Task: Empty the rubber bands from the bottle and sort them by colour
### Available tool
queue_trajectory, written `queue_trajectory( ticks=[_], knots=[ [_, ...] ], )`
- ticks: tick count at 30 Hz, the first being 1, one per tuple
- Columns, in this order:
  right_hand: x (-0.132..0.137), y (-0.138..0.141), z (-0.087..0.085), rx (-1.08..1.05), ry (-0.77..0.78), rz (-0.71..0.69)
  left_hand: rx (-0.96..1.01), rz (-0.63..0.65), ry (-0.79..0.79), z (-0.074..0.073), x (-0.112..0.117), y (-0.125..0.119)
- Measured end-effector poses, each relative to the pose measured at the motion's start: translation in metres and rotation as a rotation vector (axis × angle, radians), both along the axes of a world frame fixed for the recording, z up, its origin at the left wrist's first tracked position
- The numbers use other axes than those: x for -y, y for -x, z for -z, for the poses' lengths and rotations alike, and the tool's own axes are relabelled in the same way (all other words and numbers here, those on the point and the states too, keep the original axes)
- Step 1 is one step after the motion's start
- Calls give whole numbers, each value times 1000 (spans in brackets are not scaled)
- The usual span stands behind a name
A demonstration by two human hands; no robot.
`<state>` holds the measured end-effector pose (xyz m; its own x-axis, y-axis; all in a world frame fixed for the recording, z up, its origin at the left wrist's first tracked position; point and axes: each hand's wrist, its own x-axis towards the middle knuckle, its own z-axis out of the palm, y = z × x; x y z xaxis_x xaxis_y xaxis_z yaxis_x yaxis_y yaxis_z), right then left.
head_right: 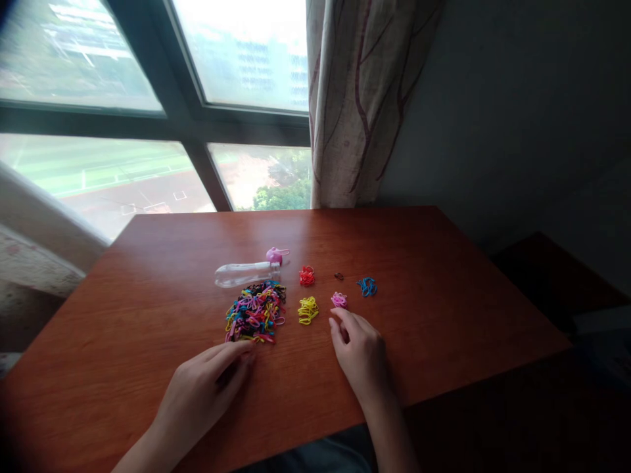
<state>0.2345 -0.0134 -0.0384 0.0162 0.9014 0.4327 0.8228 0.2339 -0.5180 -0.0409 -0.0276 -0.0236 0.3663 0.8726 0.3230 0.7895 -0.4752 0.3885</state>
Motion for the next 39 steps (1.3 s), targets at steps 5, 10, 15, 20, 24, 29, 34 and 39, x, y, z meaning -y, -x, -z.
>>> queue_trajectory(
  ticks=[5,10,15,20,24,29,34,39],
  knots=[
    [10,37,-3,-25,37,-119,-52,-17,-15,-3,-3,-2],
    [16,54,-7,-25,103,-185,-157,-21,-51,-8,-10,-11],
    [15,52,-8,-79,107,-178,-300,3,-6,-18,-18,-17],
    [15,51,-8,-87,108,-190,-322,7,45,-21,-20,-17],
    [16,52,-8,-93,126,-188,-271,-1,68,-18,-19,-14],
    [16,52,-9,-83,142,-185,-190,10,44,-19,-21,-11],
    [15,52,-8,-71,125,-190,-146,17,-15,-39,-38,-19],
    [15,50,-5,-86,119,-202,-304,33,-10,-71,-78,-45]
  ],
)
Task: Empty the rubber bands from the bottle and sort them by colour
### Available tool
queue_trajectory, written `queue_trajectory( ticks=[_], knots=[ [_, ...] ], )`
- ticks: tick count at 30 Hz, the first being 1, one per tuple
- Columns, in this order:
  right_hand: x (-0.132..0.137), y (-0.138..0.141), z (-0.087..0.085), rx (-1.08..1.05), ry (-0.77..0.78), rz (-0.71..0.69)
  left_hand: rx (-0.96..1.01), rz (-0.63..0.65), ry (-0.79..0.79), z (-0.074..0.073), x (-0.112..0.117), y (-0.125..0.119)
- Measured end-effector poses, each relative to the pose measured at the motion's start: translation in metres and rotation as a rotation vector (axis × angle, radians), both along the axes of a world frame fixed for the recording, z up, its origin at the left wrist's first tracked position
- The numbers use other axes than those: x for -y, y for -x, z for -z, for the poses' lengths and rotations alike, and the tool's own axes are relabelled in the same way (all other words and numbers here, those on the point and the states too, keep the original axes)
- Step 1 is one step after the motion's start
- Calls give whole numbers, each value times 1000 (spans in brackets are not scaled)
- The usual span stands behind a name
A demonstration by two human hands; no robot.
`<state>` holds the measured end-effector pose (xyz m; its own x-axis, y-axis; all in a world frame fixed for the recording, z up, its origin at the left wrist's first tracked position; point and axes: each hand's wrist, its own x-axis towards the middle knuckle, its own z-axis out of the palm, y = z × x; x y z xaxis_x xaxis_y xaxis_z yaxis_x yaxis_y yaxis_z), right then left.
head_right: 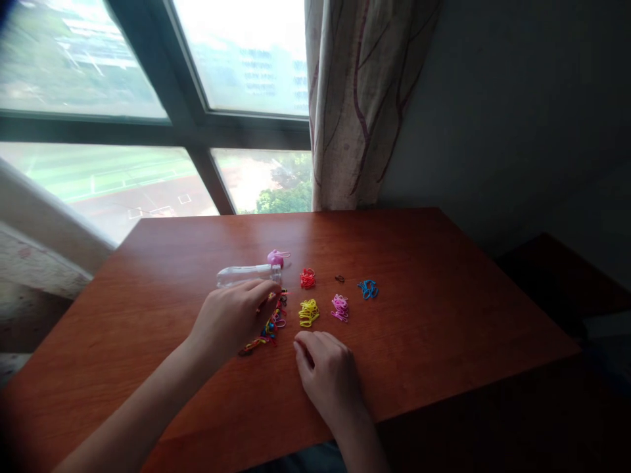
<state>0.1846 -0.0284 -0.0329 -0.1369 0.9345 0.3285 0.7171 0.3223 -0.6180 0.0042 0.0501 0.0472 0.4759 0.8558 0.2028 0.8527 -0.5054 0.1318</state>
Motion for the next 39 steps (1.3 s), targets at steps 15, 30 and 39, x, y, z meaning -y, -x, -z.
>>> queue_trajectory(
  ticks=[15,30,39],
  knots=[
    [-1,-1,1,-74,-6,-5,-127,101,151,11,-78,-61],
    [0,2,-3,35,15,-9,-22,48,107,-5,-10,5],
    [1,5,-4,123,40,-15,375,-32,266,39,58,45]
  ],
)
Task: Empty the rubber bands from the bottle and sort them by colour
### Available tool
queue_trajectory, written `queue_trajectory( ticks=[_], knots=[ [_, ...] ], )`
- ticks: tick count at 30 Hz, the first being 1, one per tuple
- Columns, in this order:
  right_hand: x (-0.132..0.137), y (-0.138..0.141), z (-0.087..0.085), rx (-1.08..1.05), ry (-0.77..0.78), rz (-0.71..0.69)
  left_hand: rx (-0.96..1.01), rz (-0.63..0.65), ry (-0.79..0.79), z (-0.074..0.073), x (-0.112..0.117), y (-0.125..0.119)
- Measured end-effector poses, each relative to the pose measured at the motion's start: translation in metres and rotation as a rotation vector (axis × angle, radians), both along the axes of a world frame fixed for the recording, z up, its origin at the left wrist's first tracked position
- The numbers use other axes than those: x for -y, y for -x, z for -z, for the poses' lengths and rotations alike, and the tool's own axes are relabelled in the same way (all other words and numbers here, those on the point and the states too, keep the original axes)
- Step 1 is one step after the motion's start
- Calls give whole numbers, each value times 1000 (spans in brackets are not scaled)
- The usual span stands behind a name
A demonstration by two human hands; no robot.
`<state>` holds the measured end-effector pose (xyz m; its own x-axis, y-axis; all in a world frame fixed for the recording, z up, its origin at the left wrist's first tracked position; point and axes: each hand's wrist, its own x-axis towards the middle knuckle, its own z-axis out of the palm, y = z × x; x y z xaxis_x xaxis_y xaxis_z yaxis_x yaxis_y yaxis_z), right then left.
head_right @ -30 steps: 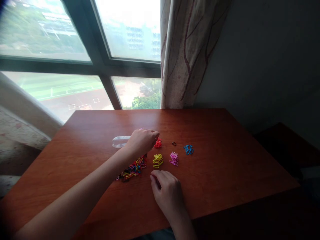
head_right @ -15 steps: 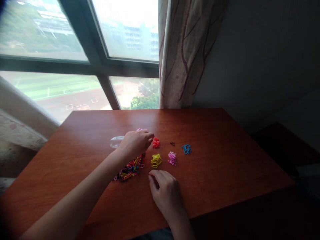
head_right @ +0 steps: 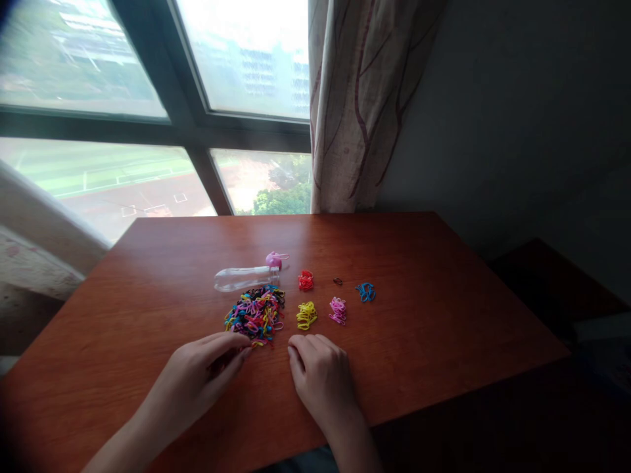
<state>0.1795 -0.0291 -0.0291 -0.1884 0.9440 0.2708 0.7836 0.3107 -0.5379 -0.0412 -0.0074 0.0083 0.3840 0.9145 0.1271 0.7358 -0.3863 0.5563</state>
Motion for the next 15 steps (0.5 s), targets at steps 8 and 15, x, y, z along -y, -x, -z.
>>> queue_trajectory(
  ticks=[8,15],
  knots=[
    [-4,13,-3,2,54,9,62,-104,-232,28,23,14],
    [-8,25,-5,-25,92,24,-51,-74,-271,31,24,10]
  ],
)
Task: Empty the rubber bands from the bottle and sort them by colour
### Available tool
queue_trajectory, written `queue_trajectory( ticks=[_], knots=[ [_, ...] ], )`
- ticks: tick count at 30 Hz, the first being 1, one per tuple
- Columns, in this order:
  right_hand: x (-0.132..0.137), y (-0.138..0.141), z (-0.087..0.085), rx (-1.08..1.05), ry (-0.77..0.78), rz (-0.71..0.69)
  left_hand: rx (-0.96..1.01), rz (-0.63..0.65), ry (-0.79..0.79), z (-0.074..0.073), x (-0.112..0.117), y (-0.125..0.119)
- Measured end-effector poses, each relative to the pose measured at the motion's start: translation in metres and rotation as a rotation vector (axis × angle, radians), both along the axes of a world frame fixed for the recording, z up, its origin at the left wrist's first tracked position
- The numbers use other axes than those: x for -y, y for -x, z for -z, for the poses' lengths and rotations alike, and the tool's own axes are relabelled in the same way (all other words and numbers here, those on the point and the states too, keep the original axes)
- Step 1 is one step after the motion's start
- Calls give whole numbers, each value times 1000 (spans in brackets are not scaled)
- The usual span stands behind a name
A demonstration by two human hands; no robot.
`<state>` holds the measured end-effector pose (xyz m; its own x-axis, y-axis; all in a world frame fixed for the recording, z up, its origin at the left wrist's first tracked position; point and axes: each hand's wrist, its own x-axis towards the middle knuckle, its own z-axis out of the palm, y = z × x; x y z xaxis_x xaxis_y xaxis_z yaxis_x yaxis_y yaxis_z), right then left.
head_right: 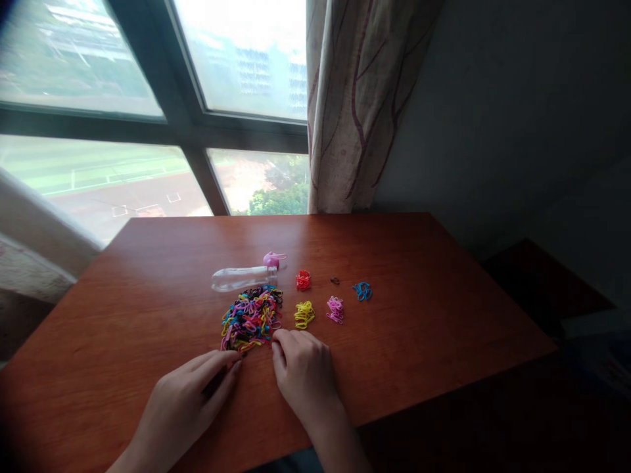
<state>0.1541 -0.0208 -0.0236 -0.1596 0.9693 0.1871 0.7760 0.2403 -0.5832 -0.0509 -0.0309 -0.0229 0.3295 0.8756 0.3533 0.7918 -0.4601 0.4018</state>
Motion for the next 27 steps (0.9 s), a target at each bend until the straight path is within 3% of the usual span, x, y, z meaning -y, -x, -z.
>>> queue_trajectory(
  ticks=[27],
  knots=[
    [-1,13,1,101,-81,-35,32,11,48,0,-2,-1]
  ],
)
